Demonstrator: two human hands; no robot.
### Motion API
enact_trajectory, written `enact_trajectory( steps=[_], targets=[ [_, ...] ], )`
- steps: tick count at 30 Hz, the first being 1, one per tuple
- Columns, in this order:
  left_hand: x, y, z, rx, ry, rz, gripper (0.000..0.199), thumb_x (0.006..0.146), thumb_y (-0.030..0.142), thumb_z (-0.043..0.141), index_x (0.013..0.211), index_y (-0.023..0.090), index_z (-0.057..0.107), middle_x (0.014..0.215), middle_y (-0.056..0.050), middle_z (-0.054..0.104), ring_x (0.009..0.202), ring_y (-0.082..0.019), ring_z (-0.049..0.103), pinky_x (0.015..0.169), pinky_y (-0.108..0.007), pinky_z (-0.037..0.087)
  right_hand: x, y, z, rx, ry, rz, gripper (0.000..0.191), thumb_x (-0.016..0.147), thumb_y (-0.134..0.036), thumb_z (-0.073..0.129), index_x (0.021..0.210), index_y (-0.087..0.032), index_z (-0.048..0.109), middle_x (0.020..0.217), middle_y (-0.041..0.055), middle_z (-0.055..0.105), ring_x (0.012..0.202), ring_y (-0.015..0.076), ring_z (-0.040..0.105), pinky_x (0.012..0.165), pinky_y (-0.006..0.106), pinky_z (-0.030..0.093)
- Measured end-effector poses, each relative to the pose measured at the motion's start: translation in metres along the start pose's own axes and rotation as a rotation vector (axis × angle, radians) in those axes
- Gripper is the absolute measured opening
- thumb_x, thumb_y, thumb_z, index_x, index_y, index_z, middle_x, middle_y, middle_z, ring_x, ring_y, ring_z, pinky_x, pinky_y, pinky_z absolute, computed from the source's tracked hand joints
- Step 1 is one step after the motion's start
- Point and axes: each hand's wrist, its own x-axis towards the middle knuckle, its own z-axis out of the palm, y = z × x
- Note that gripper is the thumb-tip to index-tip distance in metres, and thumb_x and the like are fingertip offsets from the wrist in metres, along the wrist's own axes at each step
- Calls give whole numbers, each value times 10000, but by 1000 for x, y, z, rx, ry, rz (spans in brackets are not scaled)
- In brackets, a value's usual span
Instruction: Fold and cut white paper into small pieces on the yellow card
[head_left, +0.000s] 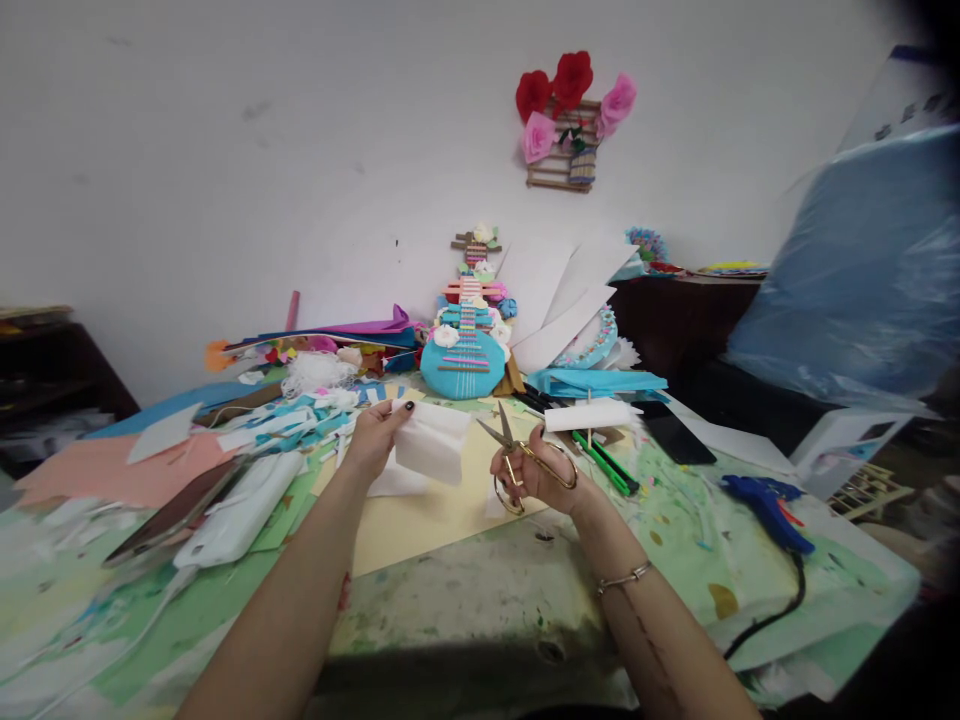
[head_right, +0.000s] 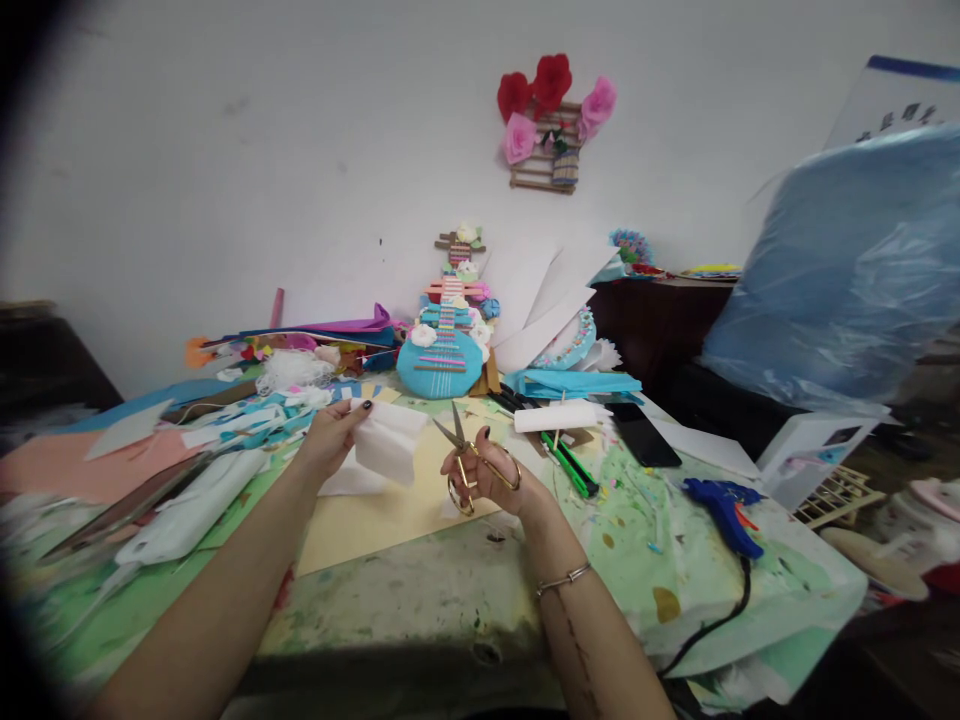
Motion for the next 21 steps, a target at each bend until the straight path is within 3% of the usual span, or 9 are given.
enact_trajectory(
  steps=[5,12,21],
  targets=[
    [-1,2,2,-27,24,-13,345,499,322,825,707,108,653,606,-12,648,497,-87,537,485,-182,405,-1,0,1,-2,-127,74,899,705,-830,163,915,-88,623,668,43,523,543,134,516,535,269,438],
    [-3,3,4,-33,-45,-14,315,545,317,808,732,113,659,610,-8,648,513,-84,538,507,-181,411,2,4,2,2,-185,134,881,689,-839,206,894,-90,621,696,53,539,574,141,541,560,274,455],
    [-12,5,11,33,-195,-26,244,598,318,775,665,120,650,576,-2,623,497,-81,518,495,-180,399,2,4,6,10,-203,51,871,685,-836,202,923,-113,626,680,38,528,596,151,538,585,289,454]
  ],
)
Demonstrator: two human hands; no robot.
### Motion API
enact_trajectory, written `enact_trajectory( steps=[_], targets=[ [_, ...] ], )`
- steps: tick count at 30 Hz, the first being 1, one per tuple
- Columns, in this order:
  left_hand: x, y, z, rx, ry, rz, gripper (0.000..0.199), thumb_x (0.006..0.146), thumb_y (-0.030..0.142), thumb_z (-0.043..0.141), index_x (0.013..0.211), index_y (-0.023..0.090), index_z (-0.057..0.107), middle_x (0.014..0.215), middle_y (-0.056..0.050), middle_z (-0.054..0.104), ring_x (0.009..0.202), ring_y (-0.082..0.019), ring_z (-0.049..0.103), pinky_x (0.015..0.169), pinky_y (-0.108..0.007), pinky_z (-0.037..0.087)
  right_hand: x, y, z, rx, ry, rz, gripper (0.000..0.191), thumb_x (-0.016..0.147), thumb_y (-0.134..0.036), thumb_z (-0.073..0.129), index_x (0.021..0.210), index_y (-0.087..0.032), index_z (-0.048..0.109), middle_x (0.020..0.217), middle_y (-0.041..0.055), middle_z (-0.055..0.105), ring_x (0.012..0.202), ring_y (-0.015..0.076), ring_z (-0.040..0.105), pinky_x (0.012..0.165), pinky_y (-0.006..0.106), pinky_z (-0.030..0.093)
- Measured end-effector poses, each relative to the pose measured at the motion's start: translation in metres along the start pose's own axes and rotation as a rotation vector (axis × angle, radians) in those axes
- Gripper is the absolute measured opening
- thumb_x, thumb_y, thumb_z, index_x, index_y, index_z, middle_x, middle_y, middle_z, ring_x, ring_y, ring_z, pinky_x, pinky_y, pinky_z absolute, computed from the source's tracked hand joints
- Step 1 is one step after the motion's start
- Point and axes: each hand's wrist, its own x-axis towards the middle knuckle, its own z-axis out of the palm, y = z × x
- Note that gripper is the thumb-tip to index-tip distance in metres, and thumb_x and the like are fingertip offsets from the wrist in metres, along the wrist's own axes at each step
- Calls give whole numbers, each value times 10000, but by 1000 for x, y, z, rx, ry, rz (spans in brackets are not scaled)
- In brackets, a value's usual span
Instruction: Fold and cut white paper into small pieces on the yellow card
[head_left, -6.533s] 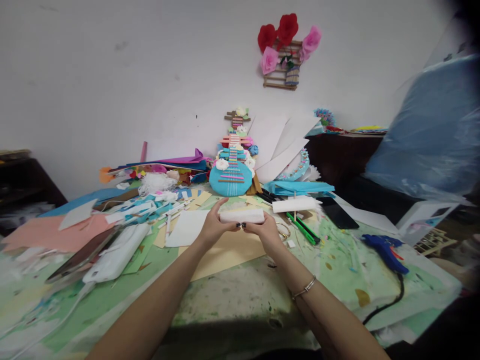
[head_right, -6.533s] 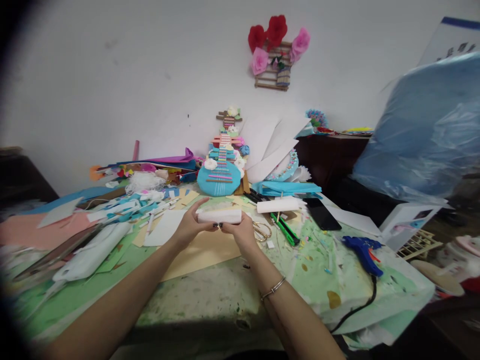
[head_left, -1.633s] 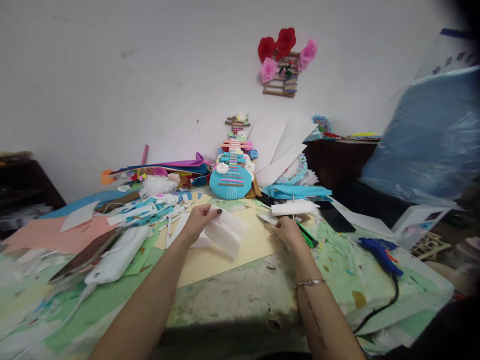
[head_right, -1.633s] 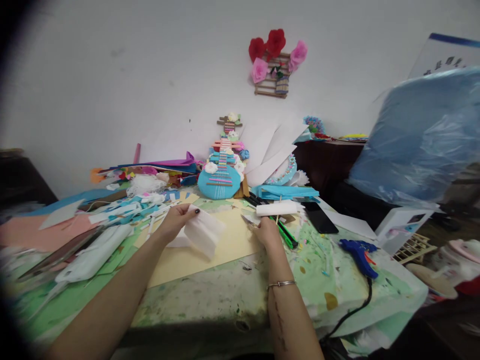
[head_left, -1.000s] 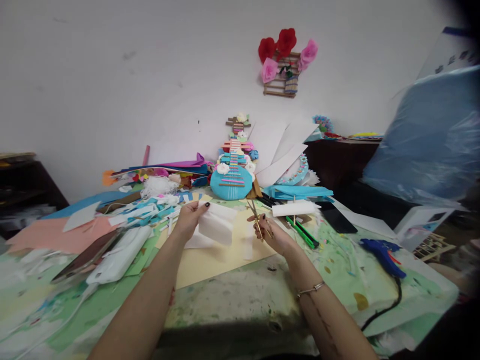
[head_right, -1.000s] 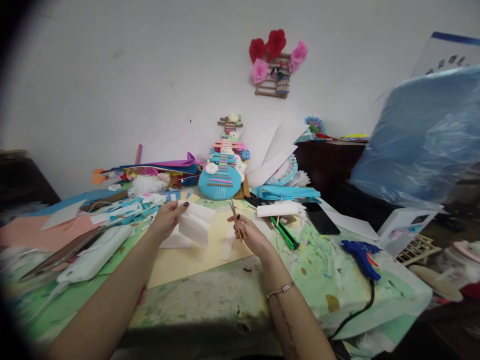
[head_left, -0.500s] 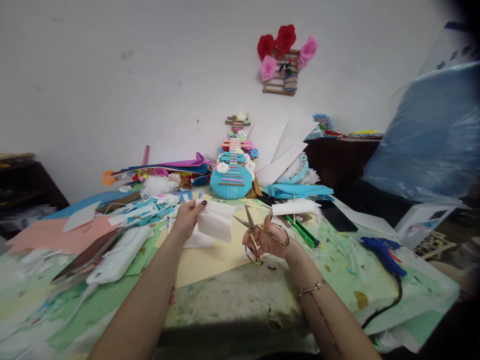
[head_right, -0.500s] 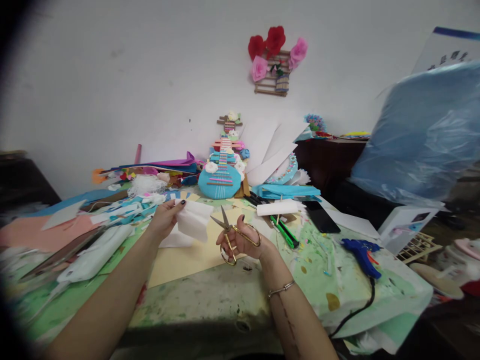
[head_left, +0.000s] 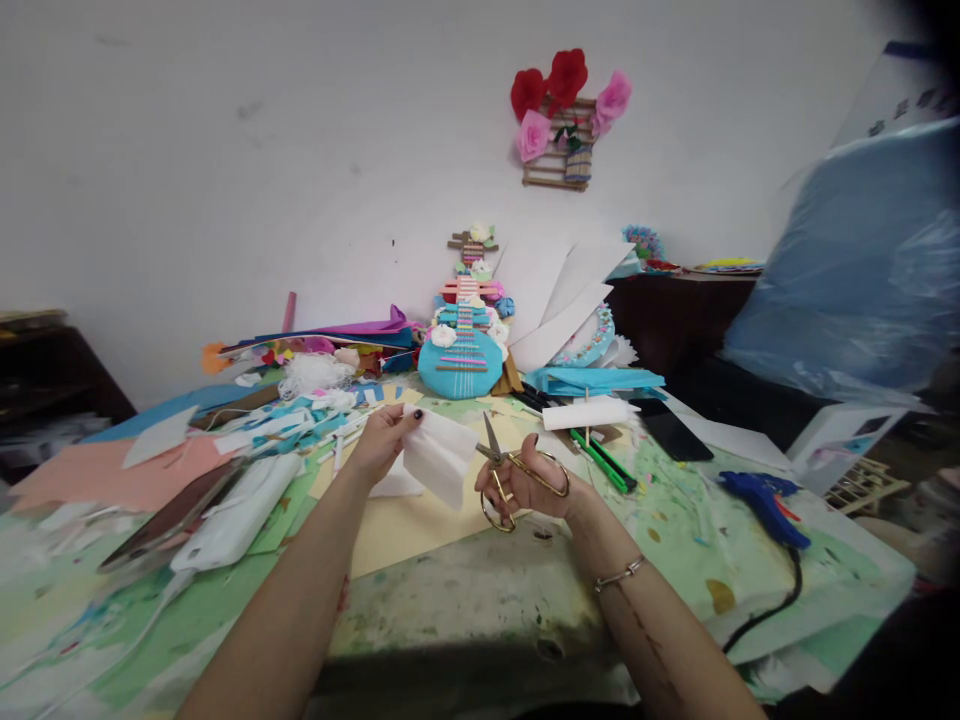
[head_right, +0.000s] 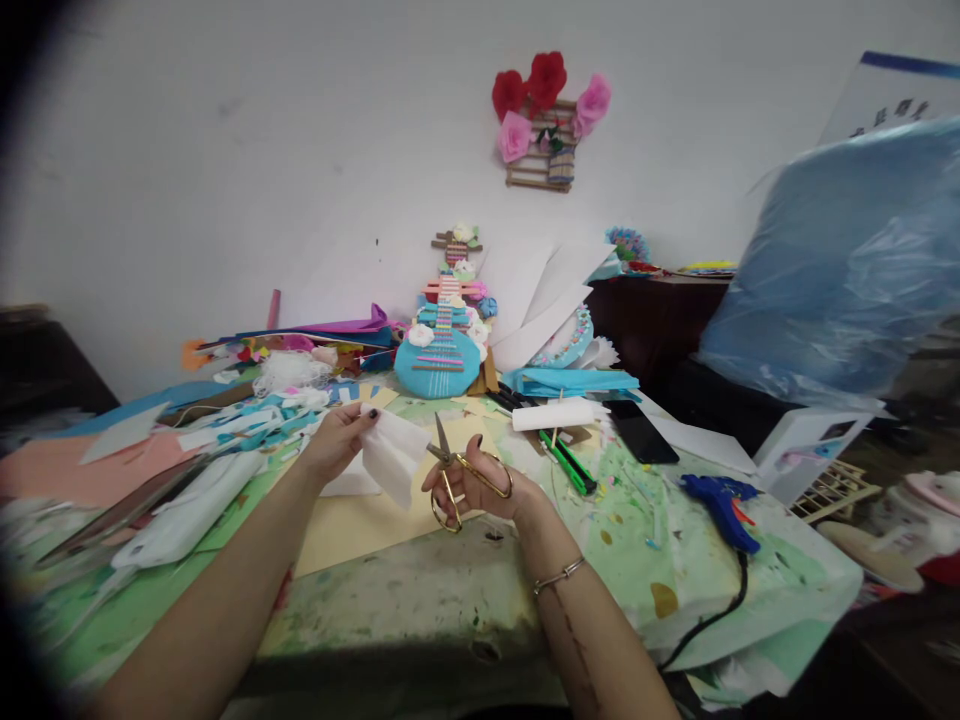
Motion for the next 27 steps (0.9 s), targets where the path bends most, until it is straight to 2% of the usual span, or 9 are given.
enact_trajectory(
  steps=[3,7,17,23,27],
  targets=[
    [-1,-1,1,14,-24,-12,253,592,331,776,680,123,662,595,-5,632,513,-86,527,507,-182,408,2,2,-3,-12,20,27,903,673,-846,182,949,-105,618,704,40,519,602,143,526,594,293,459],
    [0,-3,-1,38,-62,-10,254,605,348,766,700,133,671,621,-11,642,535,-95,537,524,-188,418,3,3,-6,-13,-15,-1,906,676,-842,174,963,-102,611,708,40,515,591,142,521,604,309,466],
    [-1,-3,-2,36,-121,18,260,607,344,778,693,130,659,578,2,613,513,-93,516,508,-191,381,0,-3,6,-83,-45,-62,878,669,-846,213,940,-106,600,665,27,520,549,135,526,586,295,452],
    [1,-7,-6,30,-132,26,261,606,341,782,687,131,651,572,13,603,520,-91,516,513,-191,369,2,-1,5,-94,-77,-93,860,737,-803,153,933,-85,582,626,23,507,526,133,523,531,290,454],
    [2,-7,-8,39,-135,25,264,604,341,781,688,129,648,576,14,601,522,-95,516,515,-197,366,2,-1,5,-99,-73,-109,833,736,-804,202,906,-83,582,581,8,481,512,126,509,494,266,445]
  ],
)
